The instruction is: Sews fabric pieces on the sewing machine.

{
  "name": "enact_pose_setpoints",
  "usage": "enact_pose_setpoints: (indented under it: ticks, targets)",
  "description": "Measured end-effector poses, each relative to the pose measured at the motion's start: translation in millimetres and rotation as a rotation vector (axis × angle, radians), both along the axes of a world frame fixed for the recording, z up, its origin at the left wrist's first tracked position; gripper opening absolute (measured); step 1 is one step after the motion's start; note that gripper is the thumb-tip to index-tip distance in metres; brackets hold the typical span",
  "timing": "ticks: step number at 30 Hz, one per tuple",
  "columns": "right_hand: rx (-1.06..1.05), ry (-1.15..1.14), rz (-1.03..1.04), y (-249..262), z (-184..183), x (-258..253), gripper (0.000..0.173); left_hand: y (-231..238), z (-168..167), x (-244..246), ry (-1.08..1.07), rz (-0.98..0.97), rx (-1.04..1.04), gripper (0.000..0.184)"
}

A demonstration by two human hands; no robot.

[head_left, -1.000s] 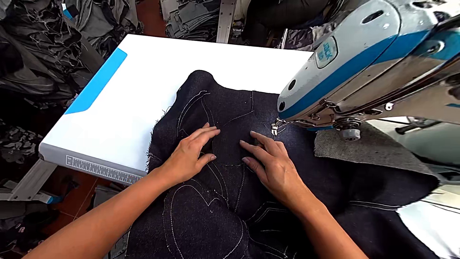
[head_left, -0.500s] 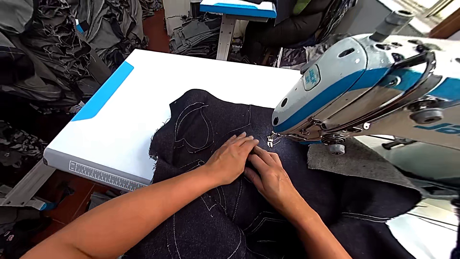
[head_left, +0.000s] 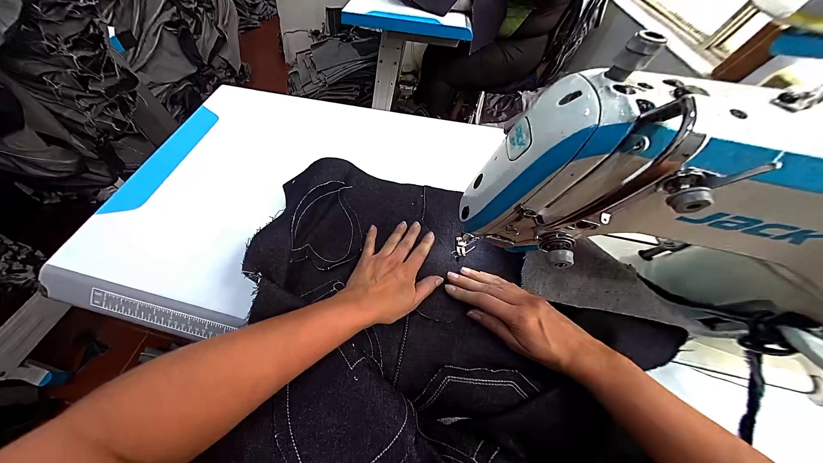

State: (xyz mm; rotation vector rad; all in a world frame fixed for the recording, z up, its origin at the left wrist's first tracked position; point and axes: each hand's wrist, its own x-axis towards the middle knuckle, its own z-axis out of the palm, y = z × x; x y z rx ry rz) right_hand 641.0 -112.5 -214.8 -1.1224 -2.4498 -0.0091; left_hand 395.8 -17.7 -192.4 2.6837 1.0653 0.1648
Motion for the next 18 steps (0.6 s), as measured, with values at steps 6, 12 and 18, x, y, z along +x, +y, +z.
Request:
enact_pose_setpoints:
  ticks: [6, 12, 18]
  targets:
    - [-0.047, 0.104, -0.294, 4, 0, -46, 0.038, 69, 0, -2, -0.046, -0.281, 0.042, 0.072]
    - [-0.055, 0.090, -0.651, -37, -11, -130, 0.057, 104, -4, 1, -0.153, -0.772, 0.179, 0.066]
    - [0.158, -0.030, -0.678, -102, -31, -156, 0.065, 49, -13, -25, -0.263, -0.874, 0.158, 0.059]
